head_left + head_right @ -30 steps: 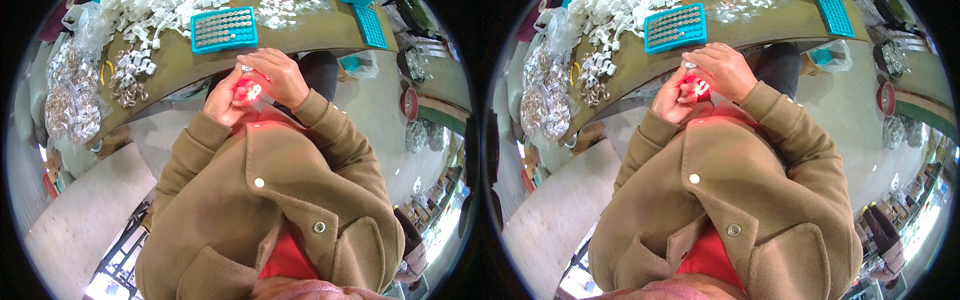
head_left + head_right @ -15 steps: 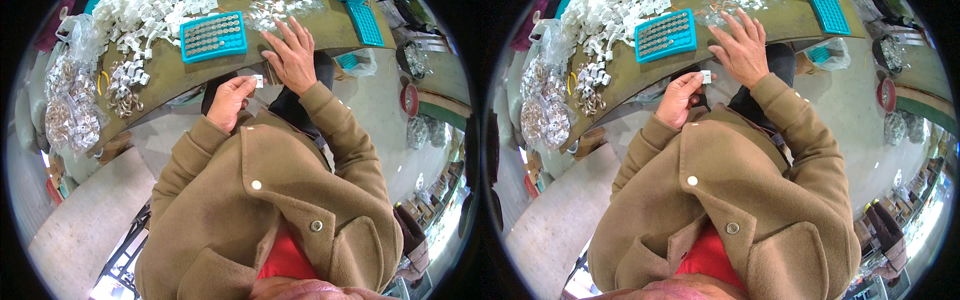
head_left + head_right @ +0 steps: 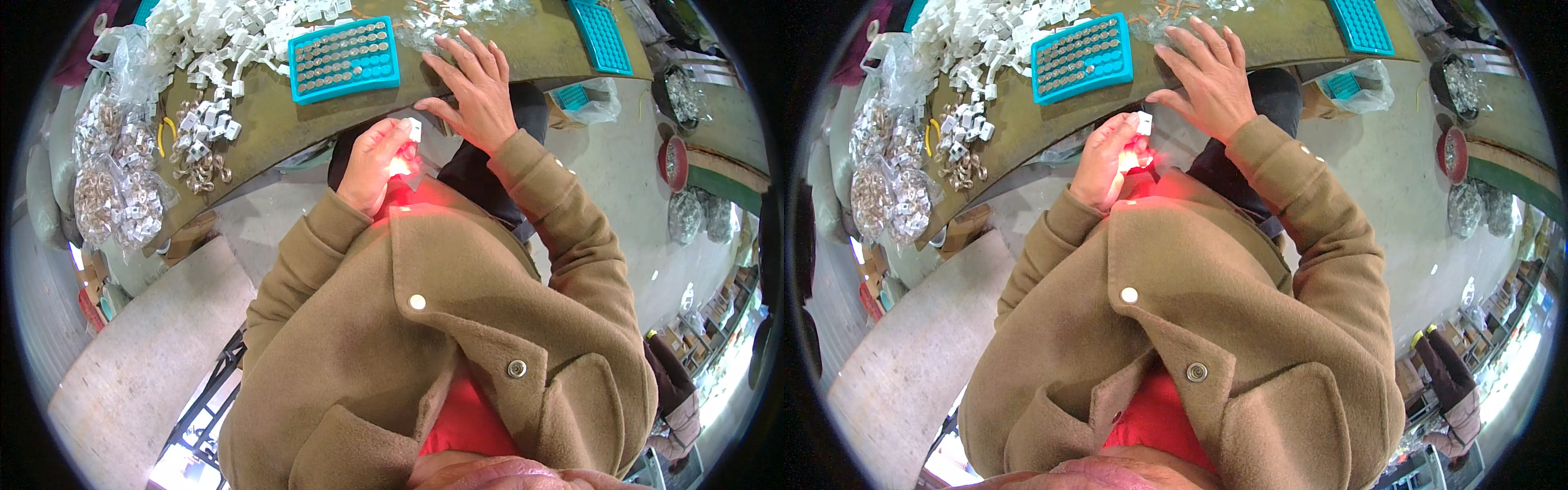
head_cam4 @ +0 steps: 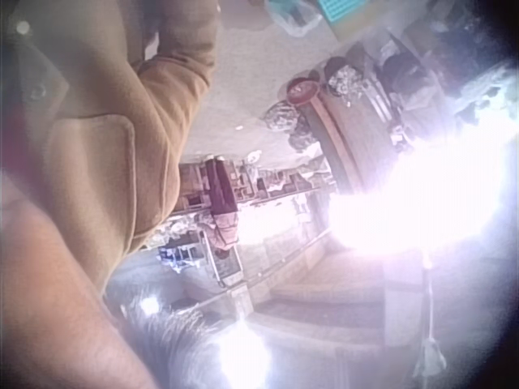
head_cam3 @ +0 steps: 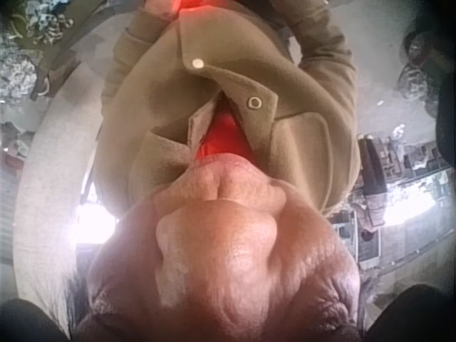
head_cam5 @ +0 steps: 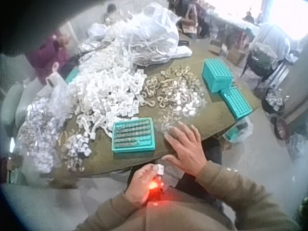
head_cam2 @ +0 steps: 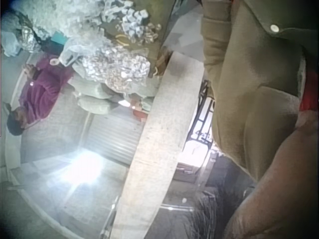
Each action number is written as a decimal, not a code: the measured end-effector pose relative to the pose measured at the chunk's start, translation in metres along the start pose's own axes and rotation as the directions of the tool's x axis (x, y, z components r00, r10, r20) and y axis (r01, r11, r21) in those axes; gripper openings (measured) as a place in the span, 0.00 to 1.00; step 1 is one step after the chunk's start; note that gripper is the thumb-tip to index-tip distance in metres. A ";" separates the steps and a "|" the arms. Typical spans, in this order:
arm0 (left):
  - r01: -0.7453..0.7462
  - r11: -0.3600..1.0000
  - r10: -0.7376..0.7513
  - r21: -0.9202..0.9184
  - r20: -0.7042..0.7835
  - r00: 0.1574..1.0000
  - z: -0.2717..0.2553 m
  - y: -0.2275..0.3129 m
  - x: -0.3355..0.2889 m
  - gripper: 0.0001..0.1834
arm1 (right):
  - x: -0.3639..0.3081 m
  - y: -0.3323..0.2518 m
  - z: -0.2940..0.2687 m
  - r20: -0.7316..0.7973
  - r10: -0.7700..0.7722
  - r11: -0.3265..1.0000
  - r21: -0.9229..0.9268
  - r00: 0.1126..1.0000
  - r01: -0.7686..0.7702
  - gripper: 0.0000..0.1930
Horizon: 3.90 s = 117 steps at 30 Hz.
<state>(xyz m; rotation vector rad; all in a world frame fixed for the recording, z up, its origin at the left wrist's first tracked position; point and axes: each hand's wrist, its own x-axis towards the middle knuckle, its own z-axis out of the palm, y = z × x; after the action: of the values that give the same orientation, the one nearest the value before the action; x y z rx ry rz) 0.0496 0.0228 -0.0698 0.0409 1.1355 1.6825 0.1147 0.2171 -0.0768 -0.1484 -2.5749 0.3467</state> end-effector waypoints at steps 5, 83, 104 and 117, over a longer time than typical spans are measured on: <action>0.014 1.000 -0.014 0.003 -0.022 1.000 -0.002 -0.001 0.001 0.10 | -0.001 0.000 -0.001 0.005 -0.017 1.000 -0.007 1.000 0.017 0.23; 0.085 0.918 -0.077 -0.387 0.038 0.996 -0.015 0.006 -0.002 0.12 | -0.011 -0.061 -0.007 0.180 0.405 0.588 0.700 0.896 -0.406 0.09; 0.040 0.943 -0.023 -0.331 0.057 0.998 -0.001 0.007 -0.008 0.15 | -0.014 -0.068 -0.005 0.362 0.409 0.154 0.878 0.838 -0.454 0.05; 0.055 0.968 -0.051 -0.245 0.023 0.998 -0.006 0.009 -0.007 0.11 | -0.013 -0.057 -0.010 0.409 0.355 0.310 0.797 0.841 -0.519 0.06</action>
<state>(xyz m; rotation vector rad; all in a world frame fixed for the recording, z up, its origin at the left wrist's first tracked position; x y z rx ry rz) 0.0430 0.0139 -0.0641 -0.1309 0.9016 1.7593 0.1291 0.1622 -0.0592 -0.4467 -2.0511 1.9624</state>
